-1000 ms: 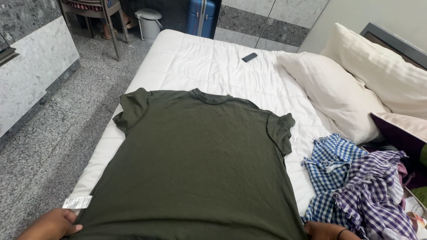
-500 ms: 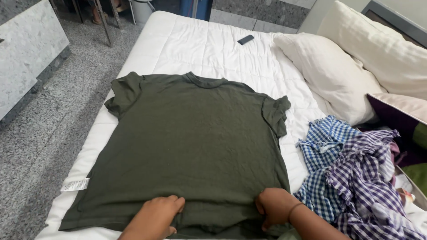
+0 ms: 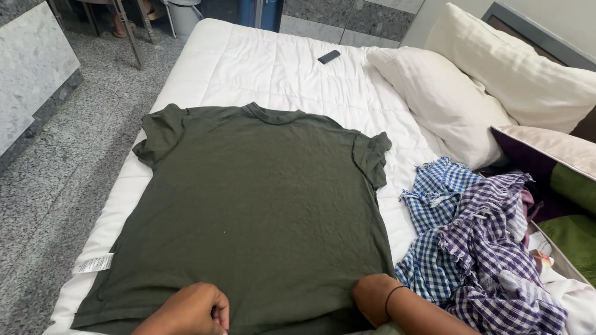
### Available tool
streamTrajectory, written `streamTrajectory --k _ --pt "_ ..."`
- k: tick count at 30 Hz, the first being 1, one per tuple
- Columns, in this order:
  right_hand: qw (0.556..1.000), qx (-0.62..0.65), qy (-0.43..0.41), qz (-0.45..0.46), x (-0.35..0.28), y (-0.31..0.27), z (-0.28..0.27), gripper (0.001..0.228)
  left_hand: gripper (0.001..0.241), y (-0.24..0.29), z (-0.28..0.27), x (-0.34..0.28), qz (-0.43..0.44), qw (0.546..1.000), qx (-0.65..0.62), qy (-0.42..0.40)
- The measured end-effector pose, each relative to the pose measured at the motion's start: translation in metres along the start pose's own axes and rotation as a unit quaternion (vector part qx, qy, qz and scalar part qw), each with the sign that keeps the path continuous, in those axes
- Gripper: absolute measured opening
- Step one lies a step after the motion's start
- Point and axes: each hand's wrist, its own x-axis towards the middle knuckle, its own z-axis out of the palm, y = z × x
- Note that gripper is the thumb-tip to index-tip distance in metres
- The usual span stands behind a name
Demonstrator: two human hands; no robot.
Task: The person folds a pair of black pants with a pink waistband on a white bed, smoothing the fabric and stacking them. They then fold a dark green t-shirt and a two-toned black and pink t-shirt, placing each folded item on a pile of other clothes.
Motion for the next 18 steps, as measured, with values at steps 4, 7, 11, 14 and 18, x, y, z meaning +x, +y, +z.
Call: streamTrajectory --k 4,7,11,14,18 --pt "0.999 -0.039 -0.013 0.021 -0.025 -0.008 -0.026 0.027 0.005 -0.005 0.007 0.002 -0.009 0.999 0.030 -0.025" --pt "1.000 0.011 -0.010 0.024 -0.043 -0.012 -0.054 0.038 0.010 -0.012 0.012 0.017 0.004 0.998 0.068 -0.015" --pt "0.999 -0.017 -0.021 0.017 -0.017 -0.004 -0.040 0.044 0.012 -0.006 0.014 0.024 0.007 0.992 0.125 0.015" --pt "0.998 -0.010 -0.060 0.008 0.010 0.014 -0.014 0.033 0.011 -0.054 0.037 0.065 0.017 0.990 0.128 0.053" --pt "0.996 0.038 -0.078 -0.030 0.044 0.058 0.020 0.027 0.012 -0.098 0.055 0.100 0.048 0.979 0.070 0.188"
